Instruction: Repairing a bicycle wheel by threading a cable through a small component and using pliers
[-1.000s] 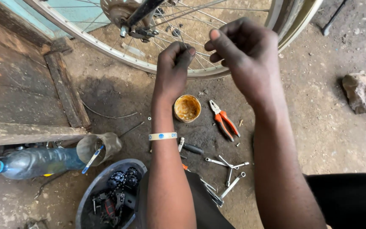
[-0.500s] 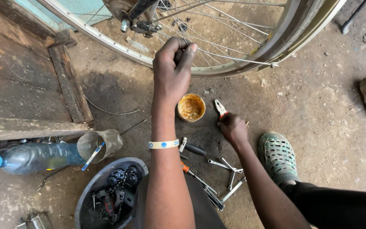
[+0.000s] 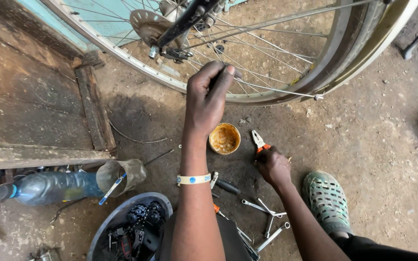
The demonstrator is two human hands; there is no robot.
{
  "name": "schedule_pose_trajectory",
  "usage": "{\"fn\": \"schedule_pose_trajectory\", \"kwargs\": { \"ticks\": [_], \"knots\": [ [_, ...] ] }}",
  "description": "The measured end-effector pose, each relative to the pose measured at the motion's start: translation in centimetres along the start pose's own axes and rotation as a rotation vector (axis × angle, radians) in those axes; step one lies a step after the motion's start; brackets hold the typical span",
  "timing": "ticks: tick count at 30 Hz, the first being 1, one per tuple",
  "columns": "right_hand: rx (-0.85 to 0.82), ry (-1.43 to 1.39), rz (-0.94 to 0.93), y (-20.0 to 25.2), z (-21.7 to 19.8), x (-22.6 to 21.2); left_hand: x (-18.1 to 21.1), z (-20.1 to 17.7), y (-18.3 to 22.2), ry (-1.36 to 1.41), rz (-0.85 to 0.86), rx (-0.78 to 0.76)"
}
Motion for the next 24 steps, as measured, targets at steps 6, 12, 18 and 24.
{"fn": "schedule_pose_trajectory", "kwargs": {
  "ticks": [6, 12, 18, 24],
  "knots": [
    [0.025, -0.479, 0.087, 0.6, -14.0, -12.7, -1.5, -0.4, -0.3, -0.091, 0.048, 0.017],
    [0.358, -1.273, -0.204, -1.6, -23.2, -22.3, -1.3, 0.0, -0.3, -0.053, 0.042, 0.003],
    [0.370, -1.448, -0.221, -2.4, -25.2, -25.8, 0.4, 0.3, -0.2, -0.049, 0.058, 0.008],
    [0.331, -1.554, -0.150, -2.6, -24.9, -26.0, 0.4, 0.2, -0.3, 0.025, 0.076, 0.039]
  ]
}}
Point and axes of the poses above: each hand's wrist, its own y-axis away from the middle knuckle, its own z-axis out of the palm, x = y × z, the point moved 3 cm from there along -y, towards the middle knuckle, and after that the axes turned 9 degrees about x, right-handed, at the moved point
